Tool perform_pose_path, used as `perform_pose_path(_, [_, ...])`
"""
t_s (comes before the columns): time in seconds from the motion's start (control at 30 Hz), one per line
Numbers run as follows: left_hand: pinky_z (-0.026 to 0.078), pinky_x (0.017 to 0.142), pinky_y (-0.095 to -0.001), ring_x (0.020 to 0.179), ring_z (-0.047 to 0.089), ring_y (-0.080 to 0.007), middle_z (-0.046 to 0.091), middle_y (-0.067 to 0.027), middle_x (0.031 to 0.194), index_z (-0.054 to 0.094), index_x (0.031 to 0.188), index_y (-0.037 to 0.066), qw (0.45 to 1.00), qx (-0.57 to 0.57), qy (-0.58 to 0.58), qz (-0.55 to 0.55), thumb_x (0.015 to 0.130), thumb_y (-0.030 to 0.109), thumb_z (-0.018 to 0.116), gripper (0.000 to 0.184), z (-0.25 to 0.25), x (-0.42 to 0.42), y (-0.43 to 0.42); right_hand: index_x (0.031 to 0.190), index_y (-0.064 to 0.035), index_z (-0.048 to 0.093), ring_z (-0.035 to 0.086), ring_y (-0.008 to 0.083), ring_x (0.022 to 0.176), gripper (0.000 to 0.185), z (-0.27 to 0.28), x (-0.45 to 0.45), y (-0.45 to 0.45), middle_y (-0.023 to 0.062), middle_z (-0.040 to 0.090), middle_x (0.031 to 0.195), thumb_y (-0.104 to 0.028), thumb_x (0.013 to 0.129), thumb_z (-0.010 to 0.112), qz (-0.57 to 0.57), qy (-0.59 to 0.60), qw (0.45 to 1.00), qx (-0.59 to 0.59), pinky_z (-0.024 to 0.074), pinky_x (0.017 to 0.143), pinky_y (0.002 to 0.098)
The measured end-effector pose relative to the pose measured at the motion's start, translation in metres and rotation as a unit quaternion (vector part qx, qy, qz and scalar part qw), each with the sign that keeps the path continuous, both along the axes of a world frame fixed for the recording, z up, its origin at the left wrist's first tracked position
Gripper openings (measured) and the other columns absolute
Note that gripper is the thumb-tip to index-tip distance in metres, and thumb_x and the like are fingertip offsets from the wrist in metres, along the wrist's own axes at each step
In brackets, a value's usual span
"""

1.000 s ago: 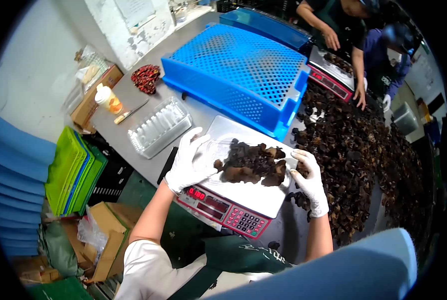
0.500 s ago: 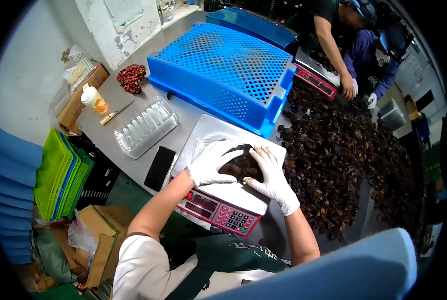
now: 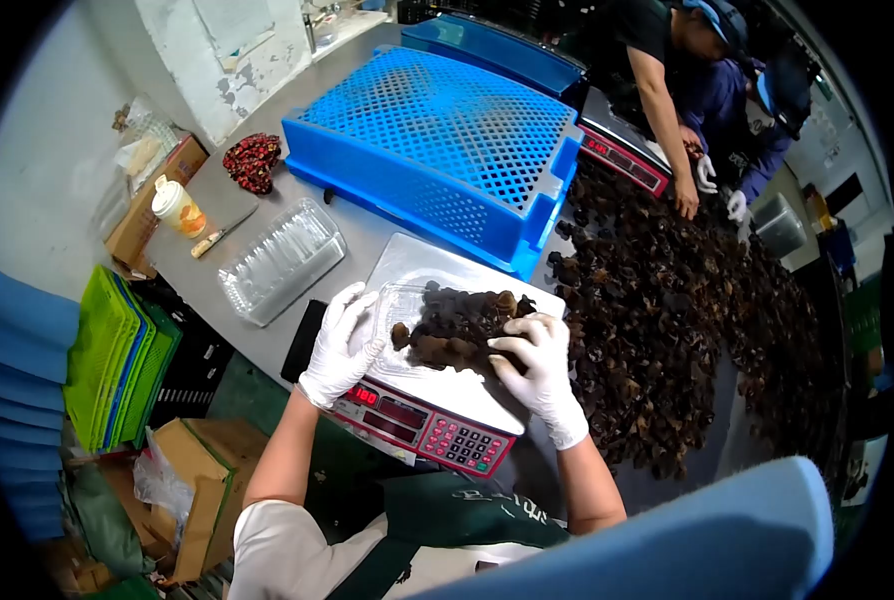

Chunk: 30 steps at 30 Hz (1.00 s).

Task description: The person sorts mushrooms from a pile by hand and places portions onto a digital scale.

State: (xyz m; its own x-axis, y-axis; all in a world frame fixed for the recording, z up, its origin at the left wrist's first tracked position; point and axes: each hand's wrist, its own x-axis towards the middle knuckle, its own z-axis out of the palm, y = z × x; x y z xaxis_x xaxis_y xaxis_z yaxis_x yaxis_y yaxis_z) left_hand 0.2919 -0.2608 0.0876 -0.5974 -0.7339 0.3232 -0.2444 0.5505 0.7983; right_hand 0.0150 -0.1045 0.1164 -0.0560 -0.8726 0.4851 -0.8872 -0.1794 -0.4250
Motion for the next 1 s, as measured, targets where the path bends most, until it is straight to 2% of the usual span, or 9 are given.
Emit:
perform_pose_path(0.17, [0.043, 0.103, -0.0377, 0.122, 0.052, -0.032, 0.052, -0.017, 0.13, 0.059, 0.123, 0.002, 0.991, -0.046, -0.017, 0.121, 0.086, 0.012, 0.069, 0.04, 0.005, 0.03, 0.005, 0.091, -0.0028, 0.065, 0.061, 0.0315, 0.093, 0.016, 0.0, -0.042, 0.04, 0.0104, 0.064, 0.098, -0.001, 0.075, 0.067, -0.098, -0.346, 0.931, -0.062, 0.0494, 0.087, 0.0413])
perform_pose_path(0.23, [0.043, 0.096, -0.0309, 0.114, 0.053, -0.0204, 0.051, -0.0096, 0.132, 0.058, 0.126, 0.003, 0.988, -0.043, -0.021, 0.148, 0.089, 0.012, 0.065, 0.038, -0.001, 0.044, 0.003, 0.095, -0.0002, 0.066, 0.063, 0.0325, 0.091, 0.017, -0.007, -0.073, 0.07, 0.0149, 0.066, 0.102, -0.005, 0.079, 0.066, -0.207, -0.356, 0.905, 0.109, 0.0504, 0.089, 0.0403])
perform_pose_path(0.37, [0.045, 0.085, -0.0238, 0.093, 0.051, -0.0093, 0.055, -0.0032, 0.114, 0.056, 0.128, 0.002, 0.98, 0.048, 0.028, 0.193, 0.093, 0.004, 0.059, 0.036, 0.006, 0.049, 0.008, 0.112, 0.0011, 0.066, 0.066, 0.0286, 0.093, 0.031, -0.022, -0.089, 0.102, 0.0137, 0.069, 0.092, -0.012, 0.084, 0.066, -0.216, -0.066, 0.947, 0.226, 0.0514, 0.086, 0.0346])
perform_pose_path(0.4, [0.048, 0.072, -0.0233, 0.078, 0.054, -0.0091, 0.058, -0.0058, 0.104, 0.058, 0.126, 0.0, 0.976, 0.071, 0.049, 0.201, 0.091, 0.004, 0.062, 0.036, -0.005, 0.047, 0.004, 0.115, 0.002, 0.065, 0.065, 0.0232, 0.089, 0.032, -0.018, -0.081, 0.097, 0.0115, 0.069, 0.09, -0.012, 0.086, 0.065, -0.226, -0.178, 0.932, 0.219, 0.0514, 0.083, 0.032])
perform_pose_path(0.47, [0.048, 0.068, -0.0226, 0.072, 0.053, -0.0087, 0.056, -0.0042, 0.097, 0.055, 0.129, -0.002, 0.975, 0.164, 0.023, 0.151, 0.092, 0.007, 0.063, 0.04, 0.002, 0.035, 0.01, 0.123, 0.0039, 0.062, 0.059, 0.0109, 0.079, 0.034, -0.015, -0.061, 0.085, 0.0062, 0.068, 0.088, -0.011, 0.092, 0.061, -0.21, -0.306, 0.911, 0.178, 0.0499, 0.072, 0.0265])
perform_pose_path(0.6, [0.049, 0.067, -0.0283, 0.072, 0.059, -0.0183, 0.06, -0.0127, 0.088, 0.051, 0.133, -0.006, 0.98, 0.109, -0.148, 0.074, 0.091, 0.016, 0.065, 0.05, -0.004, 0.004, 0.013, 0.126, 0.0033, 0.06, 0.06, 0.015, 0.068, 0.042, -0.028, -0.034, 0.054, 0.0102, 0.067, 0.077, -0.018, 0.091, 0.062, -0.189, -0.326, 0.902, 0.209, 0.0497, 0.068, 0.0282])
perform_pose_path(0.67, [0.049, 0.063, -0.0279, 0.067, 0.058, -0.0161, 0.058, -0.0096, 0.084, 0.05, 0.133, -0.007, 0.985, 0.112, -0.118, 0.052, 0.092, 0.013, 0.062, 0.047, -0.015, -0.002, 0.01, 0.126, 0.0003, 0.061, 0.062, 0.0202, 0.064, 0.045, -0.037, -0.032, 0.045, 0.0128, 0.067, 0.073, -0.021, 0.087, 0.065, -0.193, -0.283, 0.912, 0.225, 0.0506, 0.067, 0.0303])
perform_pose_path(0.8, [0.048, 0.052, -0.0217, 0.058, 0.056, -0.0068, 0.053, -0.0007, 0.084, 0.049, 0.132, -0.006, 0.948, 0.316, -0.014, 0.028, 0.094, 0.005, 0.056, 0.04, -0.01, -0.011, 0.009, 0.123, 0.0021, 0.061, 0.069, 0.0184, 0.082, 0.038, -0.047, -0.03, 0.033, 0.0152, 0.072, 0.093, -0.011, 0.088, 0.061, -0.177, -0.33, 0.91, 0.179, 0.0526, 0.077, 0.0297])
perform_pose_path(1.0, [0.052, 0.051, -0.0223, 0.059, 0.06, -0.0092, 0.054, -0.0028, 0.082, 0.046, 0.134, -0.004, 0.935, 0.341, 0.091, 0.026, 0.094, -0.001, 0.054, 0.04, -0.005, -0.019, -0.023, 0.125, 0.0022, 0.06, 0.054, 0.0037, 0.07, 0.034, -0.018, -0.046, -0.01, -0.0014, 0.064, 0.083, -0.005, 0.091, 0.057, -0.118, -0.437, 0.882, 0.131, 0.046, 0.064, 0.0215])
